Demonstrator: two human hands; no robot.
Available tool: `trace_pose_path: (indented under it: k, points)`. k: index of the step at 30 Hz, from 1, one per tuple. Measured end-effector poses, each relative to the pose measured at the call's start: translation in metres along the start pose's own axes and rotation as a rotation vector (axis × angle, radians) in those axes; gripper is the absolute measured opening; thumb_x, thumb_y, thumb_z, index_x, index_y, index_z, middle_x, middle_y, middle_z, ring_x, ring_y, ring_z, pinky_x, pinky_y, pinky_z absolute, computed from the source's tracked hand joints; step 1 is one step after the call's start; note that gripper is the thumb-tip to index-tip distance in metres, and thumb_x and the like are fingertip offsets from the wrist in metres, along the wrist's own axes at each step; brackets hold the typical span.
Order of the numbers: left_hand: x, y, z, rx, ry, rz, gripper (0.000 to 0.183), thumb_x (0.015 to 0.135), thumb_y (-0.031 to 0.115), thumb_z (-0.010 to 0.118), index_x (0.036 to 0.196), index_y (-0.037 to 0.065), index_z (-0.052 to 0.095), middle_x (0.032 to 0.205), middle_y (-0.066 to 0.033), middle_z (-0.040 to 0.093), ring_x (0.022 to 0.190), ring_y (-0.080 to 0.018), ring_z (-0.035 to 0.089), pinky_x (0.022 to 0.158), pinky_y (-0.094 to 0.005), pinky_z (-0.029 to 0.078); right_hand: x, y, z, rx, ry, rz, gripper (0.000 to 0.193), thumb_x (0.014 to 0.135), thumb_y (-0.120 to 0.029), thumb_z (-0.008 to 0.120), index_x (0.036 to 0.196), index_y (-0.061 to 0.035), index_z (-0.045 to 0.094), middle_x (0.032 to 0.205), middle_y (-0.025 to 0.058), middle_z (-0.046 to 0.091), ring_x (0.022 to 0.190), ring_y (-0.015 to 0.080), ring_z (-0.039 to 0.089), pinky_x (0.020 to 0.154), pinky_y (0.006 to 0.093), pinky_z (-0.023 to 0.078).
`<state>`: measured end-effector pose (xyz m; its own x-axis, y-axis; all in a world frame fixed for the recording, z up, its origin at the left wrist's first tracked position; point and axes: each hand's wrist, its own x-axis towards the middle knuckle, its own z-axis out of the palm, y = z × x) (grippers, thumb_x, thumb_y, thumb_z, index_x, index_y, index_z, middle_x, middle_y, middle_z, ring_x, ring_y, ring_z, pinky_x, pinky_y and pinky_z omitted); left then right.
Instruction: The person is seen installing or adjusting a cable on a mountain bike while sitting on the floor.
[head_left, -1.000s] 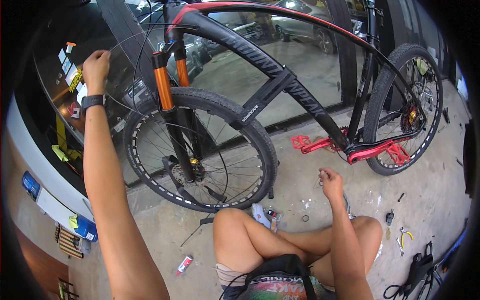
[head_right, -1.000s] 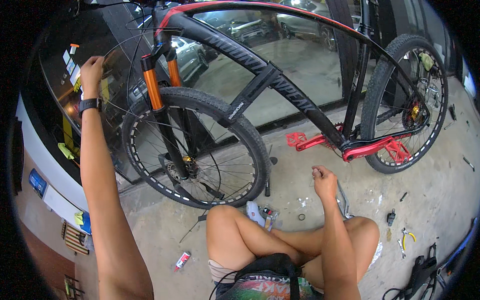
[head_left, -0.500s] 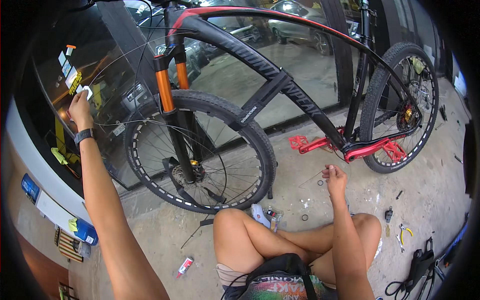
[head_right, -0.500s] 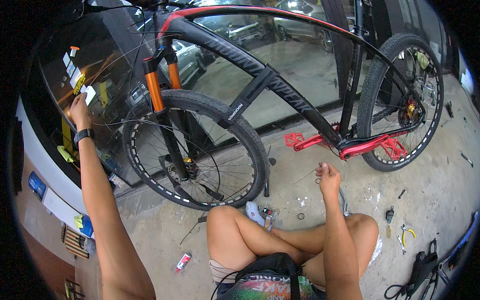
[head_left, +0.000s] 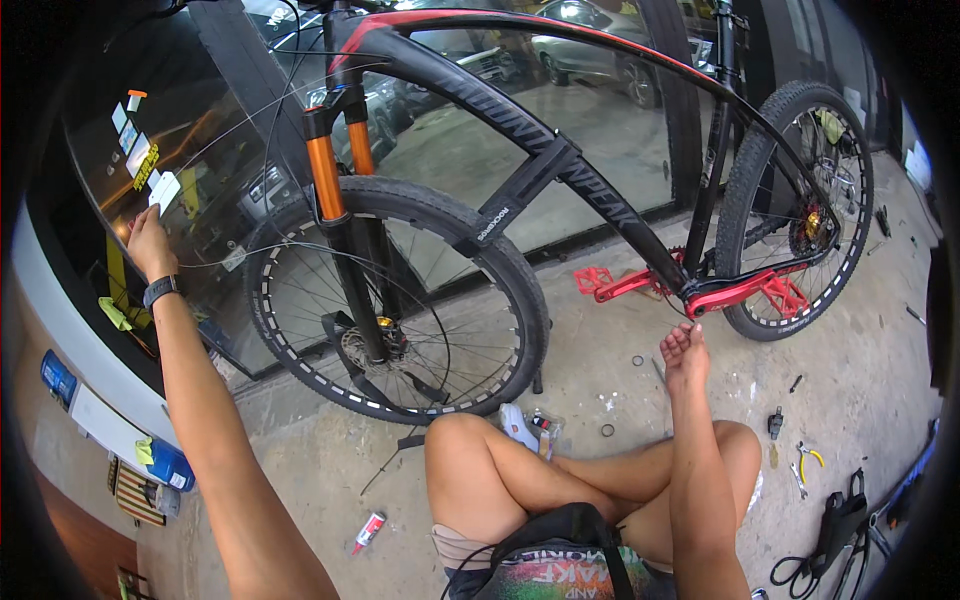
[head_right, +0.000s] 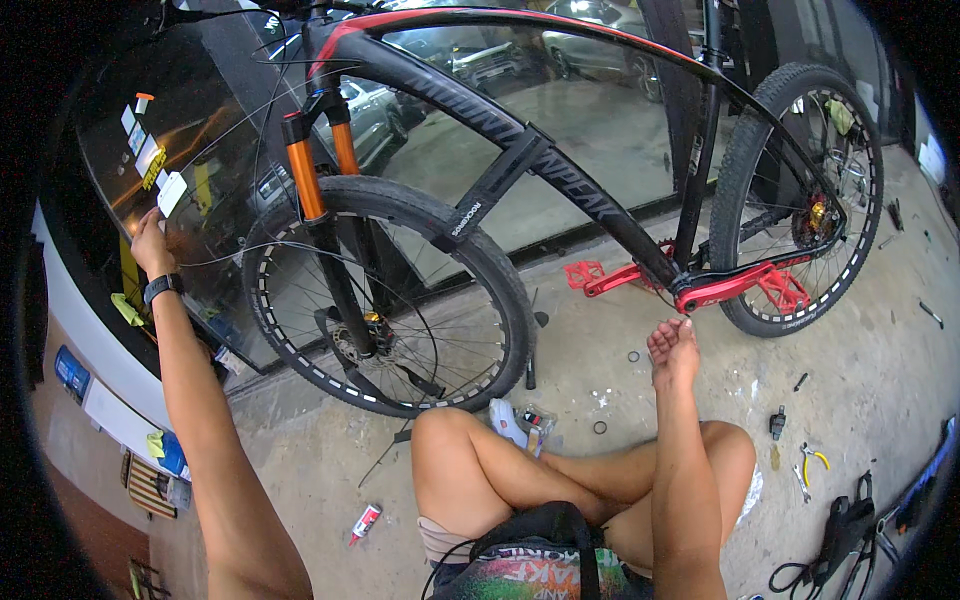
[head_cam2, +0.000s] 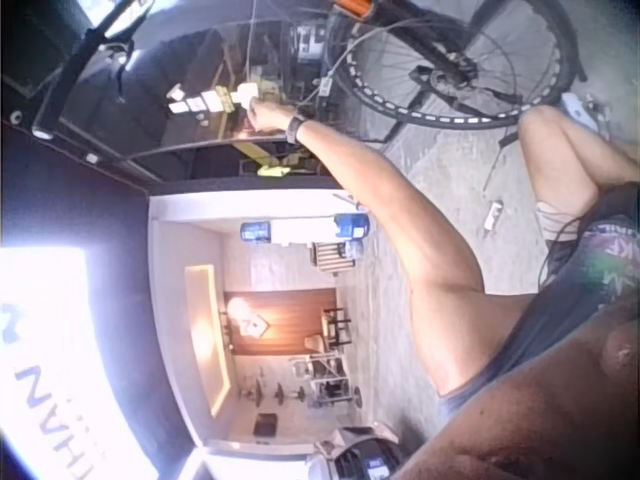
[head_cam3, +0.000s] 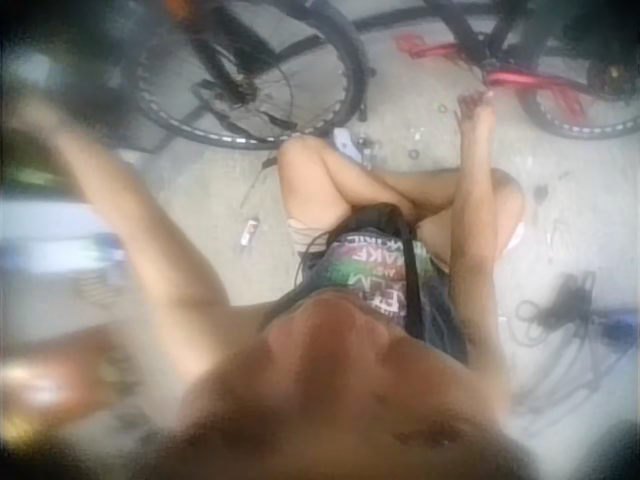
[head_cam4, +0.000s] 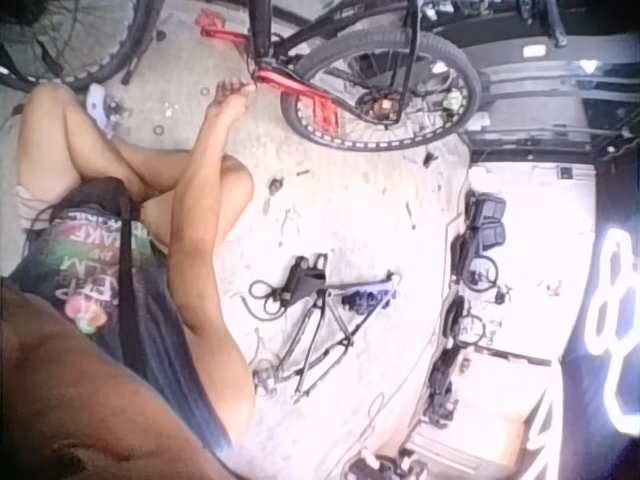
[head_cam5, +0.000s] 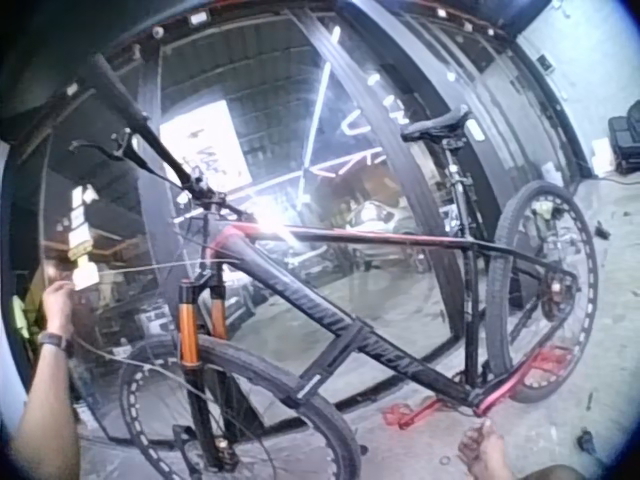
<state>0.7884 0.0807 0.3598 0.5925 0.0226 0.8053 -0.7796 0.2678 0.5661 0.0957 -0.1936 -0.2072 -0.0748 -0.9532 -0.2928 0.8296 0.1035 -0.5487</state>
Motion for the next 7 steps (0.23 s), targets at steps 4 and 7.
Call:
trace_pose_path:
  k: [4, 7]
  points:
    - [0.006, -0.017, 0.0, -0.076, 0.042, 0.05, 0.017, 0.089, 0.014, 0.076, 0.101, 0.002, 0.079, 0.101, 0.0015, 0.069, 0.087, -0.0084, 0.062, 0.066, -0.0246, 0.047, 0.001, -0.002, -0.001, 0.066, -0.018, 0.016, 0.033, 0.106, -0.043, 0.054, 0.103, -0.0113, 0.061, 0.084, 0.0028, 0.066, 0.075, 0.0171, 0.063, 0.076, 0.037, 0.054]
    - [0.015, -0.026, 0.001, -0.019, -0.008, 0.014, 0.022, 0.089, 0.014, 0.078, 0.108, 0.003, 0.078, 0.118, 0.0011, 0.067, 0.103, -0.0094, 0.062, 0.074, -0.0259, 0.05, 0.004, -0.001, -0.005, 0.061, -0.047, 0.012, 0.033, 0.106, -0.043, 0.055, 0.105, -0.0109, 0.061, 0.086, 0.0036, 0.066, 0.077, 0.0181, 0.064, 0.077, 0.0372, 0.054]
